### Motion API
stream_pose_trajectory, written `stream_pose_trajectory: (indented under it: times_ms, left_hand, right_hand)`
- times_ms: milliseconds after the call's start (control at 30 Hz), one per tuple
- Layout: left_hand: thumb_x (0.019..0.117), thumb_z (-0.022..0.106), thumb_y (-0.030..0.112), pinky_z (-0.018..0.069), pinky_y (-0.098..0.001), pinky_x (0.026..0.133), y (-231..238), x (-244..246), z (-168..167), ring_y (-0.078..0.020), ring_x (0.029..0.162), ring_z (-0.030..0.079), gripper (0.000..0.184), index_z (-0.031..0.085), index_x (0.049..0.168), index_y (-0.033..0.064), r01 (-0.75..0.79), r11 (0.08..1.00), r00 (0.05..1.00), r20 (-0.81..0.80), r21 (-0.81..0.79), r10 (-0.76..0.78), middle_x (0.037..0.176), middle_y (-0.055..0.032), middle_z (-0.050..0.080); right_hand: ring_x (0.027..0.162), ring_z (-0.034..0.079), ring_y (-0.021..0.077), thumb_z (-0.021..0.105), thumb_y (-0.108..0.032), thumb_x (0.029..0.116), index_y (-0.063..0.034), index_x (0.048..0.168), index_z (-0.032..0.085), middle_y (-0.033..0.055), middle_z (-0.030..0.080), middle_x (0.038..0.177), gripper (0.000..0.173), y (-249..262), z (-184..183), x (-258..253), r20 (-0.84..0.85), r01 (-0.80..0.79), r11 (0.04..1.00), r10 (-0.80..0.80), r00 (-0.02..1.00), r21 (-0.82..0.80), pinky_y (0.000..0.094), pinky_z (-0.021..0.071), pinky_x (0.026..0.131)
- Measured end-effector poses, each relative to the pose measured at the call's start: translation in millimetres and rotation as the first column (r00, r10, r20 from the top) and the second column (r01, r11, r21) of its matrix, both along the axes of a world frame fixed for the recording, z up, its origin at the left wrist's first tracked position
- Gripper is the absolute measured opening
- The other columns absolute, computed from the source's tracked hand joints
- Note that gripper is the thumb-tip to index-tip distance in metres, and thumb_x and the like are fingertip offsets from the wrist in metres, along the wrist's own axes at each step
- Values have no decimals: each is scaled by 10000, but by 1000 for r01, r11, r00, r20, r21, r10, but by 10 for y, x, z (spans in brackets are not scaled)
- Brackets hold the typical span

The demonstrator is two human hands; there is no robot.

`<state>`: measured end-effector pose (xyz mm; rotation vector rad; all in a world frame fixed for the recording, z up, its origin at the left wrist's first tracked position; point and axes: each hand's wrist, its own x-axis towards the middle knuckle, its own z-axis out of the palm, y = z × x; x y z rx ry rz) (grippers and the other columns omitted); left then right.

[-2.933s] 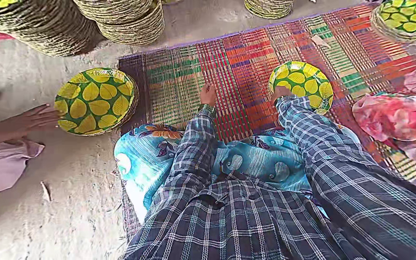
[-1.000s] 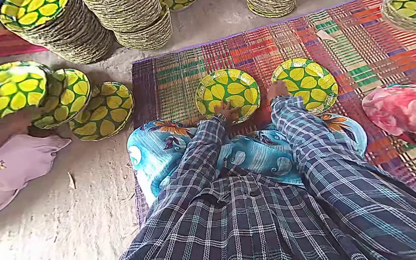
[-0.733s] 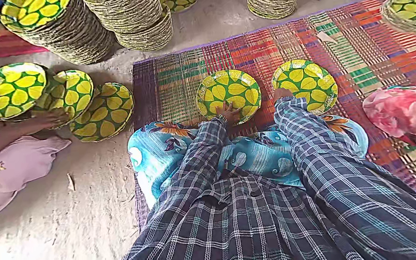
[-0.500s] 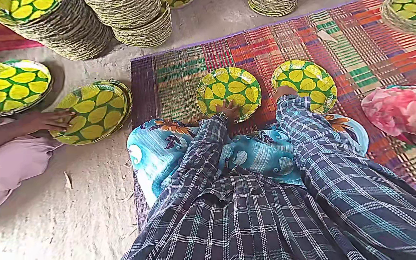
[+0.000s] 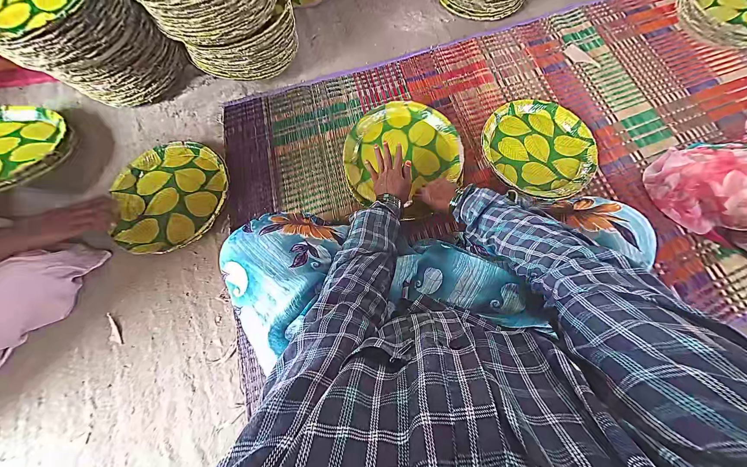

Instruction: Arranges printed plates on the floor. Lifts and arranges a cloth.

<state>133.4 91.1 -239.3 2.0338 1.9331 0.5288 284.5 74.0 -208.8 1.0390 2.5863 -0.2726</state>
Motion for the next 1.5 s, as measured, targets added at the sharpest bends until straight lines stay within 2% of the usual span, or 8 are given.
stream_pose_trajectory:
  times_ms: [133, 233, 333, 900, 1067, 1200, 1367, 1500]
  left_hand:
    - [1099, 437, 307, 97, -667, 1229, -278, 109, 221, -446, 1577, 84, 538, 362, 1603, 135, 112, 949, 993, -4, -293, -118, 1706, -220, 141]
    - [1082, 509, 244, 49, -626, 1246, -503, 281, 994, -404, 1593, -5, 629, 234, 1644, 186, 75, 762, 975, -112, -643, -190, 1727, -171, 40]
    - [1040, 573, 341, 3, -765, 1177, -340, 114, 202, -467, 1576, -14, 652, 315, 1627, 223, 144, 899, 977, -84, -413, -195, 1720, -204, 70]
    - [1021, 598, 403, 30, -807, 1146, -95, 62, -121, -446, 1581, -39, 720, 239, 1641, 333, 138, 887, 973, -109, -440, -205, 1736, -143, 30]
    - [1033, 429, 595, -20, -748, 1193, -76, 75, -61, -485, 1571, -25, 796, 140, 1667, 211, -141, 989, 978, 160, 37, 133, 1709, -255, 22]
    - [1068, 337, 377, 31, -717, 1208, 4, 13, -22, -492, 1560, 124, 625, 289, 1626, 99, -253, 827, 967, 166, 501, 195, 1671, -302, 177]
    - [948, 511, 123, 28, -710, 1205, -51, -85, 25, -475, 1573, -17, 693, 341, 1612, 224, -418, 897, 908, 103, 143, 406, 1702, -271, 17]
    - [903, 506, 32, -14, -686, 1223, 16, -118, 73, -415, 1590, 28, 625, 523, 1514, 166, -297, 917, 951, 165, 268, 260, 1711, -216, 114]
  right_hand:
    - [1069, 685, 486, 472, -189, 1091, -1, 1213, 667, 277, 701, 1122, 297, 85, 68, 163, -158, 271, 959, -256, 954, 79, 681, 531, 865]
    - [1268, 584, 504, 581, -202, 1030, 43, 1318, 633, 314, 597, 1363, 382, 367, 108, 619, -353, 732, 671, -661, 662, 115, 675, 491, 1008]
    - [1392, 457, 524, 655, -207, 974, 88, 1390, 567, 356, 481, 1480, 517, 460, 28, 1073, -171, 916, 397, -901, 400, 52, 676, 420, 1087]
    - [1281, 596, 474, 477, -400, 1078, 46, 1271, 664, 305, 633, 1344, 521, 542, 49, 962, -69, 923, 366, -925, 375, 117, 684, 460, 994]
    - [1273, 567, 518, 455, -165, 1091, 80, 1378, 555, 322, 525, 1435, 390, 474, 312, 622, -377, 707, 657, -605, 702, 261, 645, 526, 936]
    - [1273, 566, 506, 597, 63, 942, 44, 1376, 575, 270, 526, 1462, 434, 256, 87, 282, -174, 295, 935, -262, 949, 196, 667, 529, 921]
    - [1277, 575, 454, 565, 11, 990, 22, 1302, 627, 237, 613, 1346, 318, 306, -152, 234, 5, 10, 994, -11, 1000, 107, 614, 516, 950]
    - [1322, 553, 446, 565, 57, 977, -7, 1330, 641, 238, 604, 1389, 366, 261, -200, 327, 2, -81, 993, 81, 997, 88, 595, 476, 1033]
